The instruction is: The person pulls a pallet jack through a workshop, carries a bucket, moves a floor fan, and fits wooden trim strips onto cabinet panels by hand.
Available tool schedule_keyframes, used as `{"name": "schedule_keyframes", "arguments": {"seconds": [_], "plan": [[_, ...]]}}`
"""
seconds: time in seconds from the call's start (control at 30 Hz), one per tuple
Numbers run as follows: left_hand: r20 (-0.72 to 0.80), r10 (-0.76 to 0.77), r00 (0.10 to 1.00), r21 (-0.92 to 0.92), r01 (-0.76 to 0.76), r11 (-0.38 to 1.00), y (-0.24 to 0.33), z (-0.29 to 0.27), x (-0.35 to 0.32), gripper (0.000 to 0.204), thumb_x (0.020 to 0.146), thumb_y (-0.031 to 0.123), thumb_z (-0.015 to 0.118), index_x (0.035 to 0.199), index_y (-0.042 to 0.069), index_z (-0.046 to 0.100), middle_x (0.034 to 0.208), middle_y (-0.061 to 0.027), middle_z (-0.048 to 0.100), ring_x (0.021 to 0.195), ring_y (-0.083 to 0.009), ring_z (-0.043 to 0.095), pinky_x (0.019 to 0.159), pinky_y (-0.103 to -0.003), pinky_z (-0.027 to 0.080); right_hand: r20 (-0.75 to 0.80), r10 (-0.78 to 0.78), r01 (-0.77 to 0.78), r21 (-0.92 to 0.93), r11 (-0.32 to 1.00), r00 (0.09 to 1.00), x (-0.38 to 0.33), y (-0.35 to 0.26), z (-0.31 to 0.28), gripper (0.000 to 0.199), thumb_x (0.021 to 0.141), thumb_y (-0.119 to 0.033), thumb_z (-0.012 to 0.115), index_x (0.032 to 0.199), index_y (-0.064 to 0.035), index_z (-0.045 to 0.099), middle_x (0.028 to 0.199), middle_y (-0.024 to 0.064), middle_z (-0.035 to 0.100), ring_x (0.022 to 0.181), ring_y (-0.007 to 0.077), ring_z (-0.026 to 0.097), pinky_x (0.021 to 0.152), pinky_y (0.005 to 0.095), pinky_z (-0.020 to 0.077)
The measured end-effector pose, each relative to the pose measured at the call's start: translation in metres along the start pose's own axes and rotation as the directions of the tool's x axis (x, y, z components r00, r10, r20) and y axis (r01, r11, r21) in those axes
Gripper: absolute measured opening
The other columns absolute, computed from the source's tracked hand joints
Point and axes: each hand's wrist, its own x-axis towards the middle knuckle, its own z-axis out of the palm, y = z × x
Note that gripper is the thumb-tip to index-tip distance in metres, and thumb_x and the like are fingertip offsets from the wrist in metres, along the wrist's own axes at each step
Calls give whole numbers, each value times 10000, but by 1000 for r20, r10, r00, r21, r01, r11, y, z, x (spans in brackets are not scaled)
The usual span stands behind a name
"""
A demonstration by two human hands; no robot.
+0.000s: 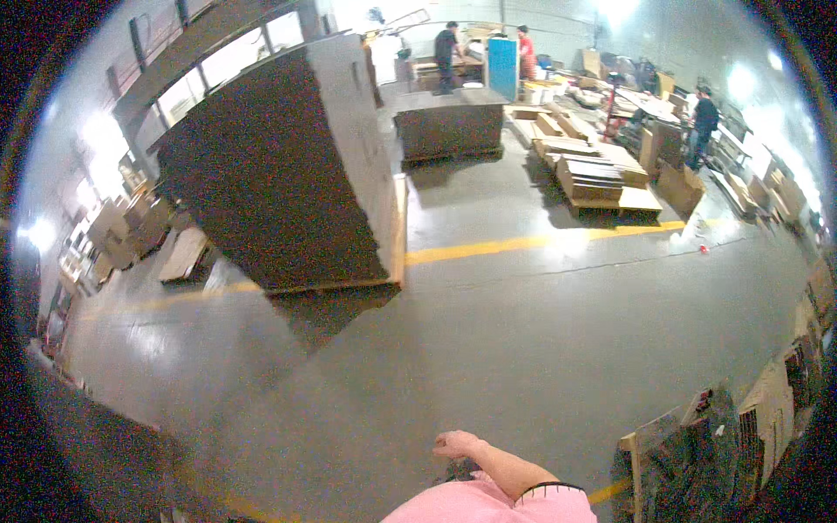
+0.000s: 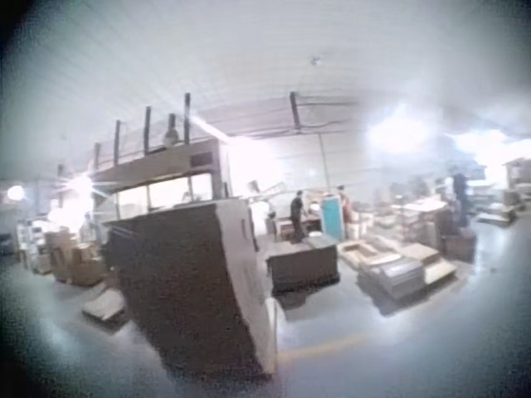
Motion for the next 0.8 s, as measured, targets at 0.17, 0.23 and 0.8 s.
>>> {"name": "schedule_keyframes", "arguments": {"seconds": [0.17, 0.23, 0.8], "plan": [[-125, 647, 752, 361, -573, 736, 136, 89, 2, 412, 865, 334, 609, 1217, 127, 559, 1242, -171, 544, 1177, -313, 509, 968, -539, 380, -249, -37, 111, 292, 950, 968, 28, 21, -140, 553, 882, -462, 543, 1283, -81, 546, 1196, 137, 633, 1110, 306, 593, 947, 397, 465], [-223, 838, 499, 130, -836, 532, 173, 186, 26, 534, 852, 423, 638, 1148, -15, 561, 906, -159, 646, 872, -319, 630, 782, -418, 498, -303, 45, 66, 347, 935, 952, 51, 36, -198, 542, 886, -457, 542, 1282, -87, 549, 1181, 120, 642, 1092, 281, 602, 933, 388, 471], [775, 515, 367, -170, -663, 729, 681, 455, 62, 380, 817, 375, 608, 935, 25, 699, 977, -190, 687, 944, -301, 654, 866, -390, 494, -364, 552, -433, 360, 827, 750, 114, 393, -168, 340, 827, -412, 567, 816, -97, 695, 814, 117, 688, 828, 301, 657, 741, 426, 514]]}}
